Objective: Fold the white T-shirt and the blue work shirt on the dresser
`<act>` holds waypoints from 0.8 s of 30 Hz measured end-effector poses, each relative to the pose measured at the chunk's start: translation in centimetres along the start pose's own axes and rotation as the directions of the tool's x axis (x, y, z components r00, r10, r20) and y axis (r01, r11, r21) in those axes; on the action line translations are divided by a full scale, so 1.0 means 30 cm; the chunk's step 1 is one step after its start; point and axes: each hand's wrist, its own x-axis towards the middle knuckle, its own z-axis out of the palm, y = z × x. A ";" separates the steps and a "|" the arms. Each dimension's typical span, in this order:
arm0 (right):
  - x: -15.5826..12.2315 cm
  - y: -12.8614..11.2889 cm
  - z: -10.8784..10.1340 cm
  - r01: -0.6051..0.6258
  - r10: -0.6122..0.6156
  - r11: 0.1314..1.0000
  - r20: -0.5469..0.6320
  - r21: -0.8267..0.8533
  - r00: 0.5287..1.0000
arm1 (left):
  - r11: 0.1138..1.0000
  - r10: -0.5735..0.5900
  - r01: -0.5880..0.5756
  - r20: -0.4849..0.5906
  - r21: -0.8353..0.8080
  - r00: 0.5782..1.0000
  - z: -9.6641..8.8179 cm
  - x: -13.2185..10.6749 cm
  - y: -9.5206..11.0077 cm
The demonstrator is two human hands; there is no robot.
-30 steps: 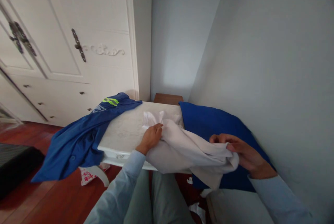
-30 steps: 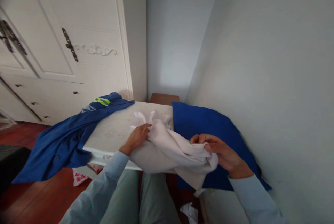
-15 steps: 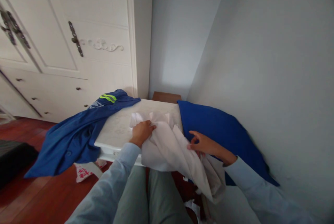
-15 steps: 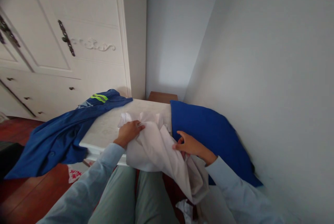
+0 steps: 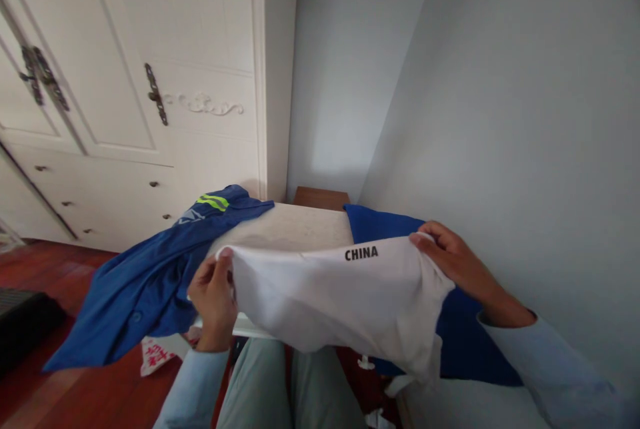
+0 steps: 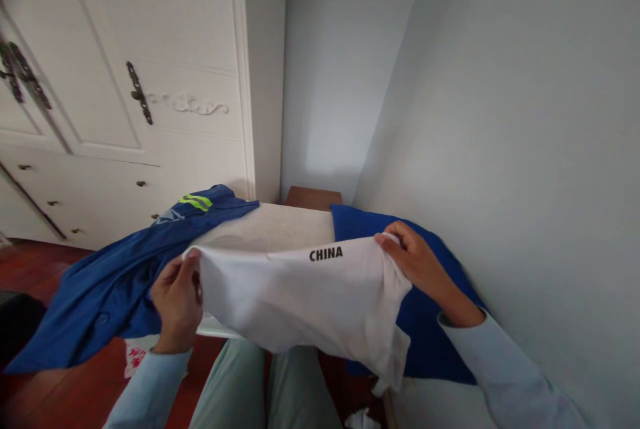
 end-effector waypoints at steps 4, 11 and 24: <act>0.022 -0.049 -0.079 -0.050 0.066 0.988 -0.109 0.147 0.992 | 0.990 0.110 -0.126 -0.208 -0.068 0.972 -0.019 -0.014 0.129; 0.155 -0.190 -0.196 0.315 -0.052 0.785 -0.449 0.534 0.892 | 0.856 0.445 -0.487 -0.232 -0.173 0.865 0.034 0.048 0.357; 0.497 0.201 0.056 -0.298 0.251 0.943 -0.268 -0.150 0.930 | 0.428 0.101 -0.510 0.521 0.747 0.848 0.288 0.368 0.148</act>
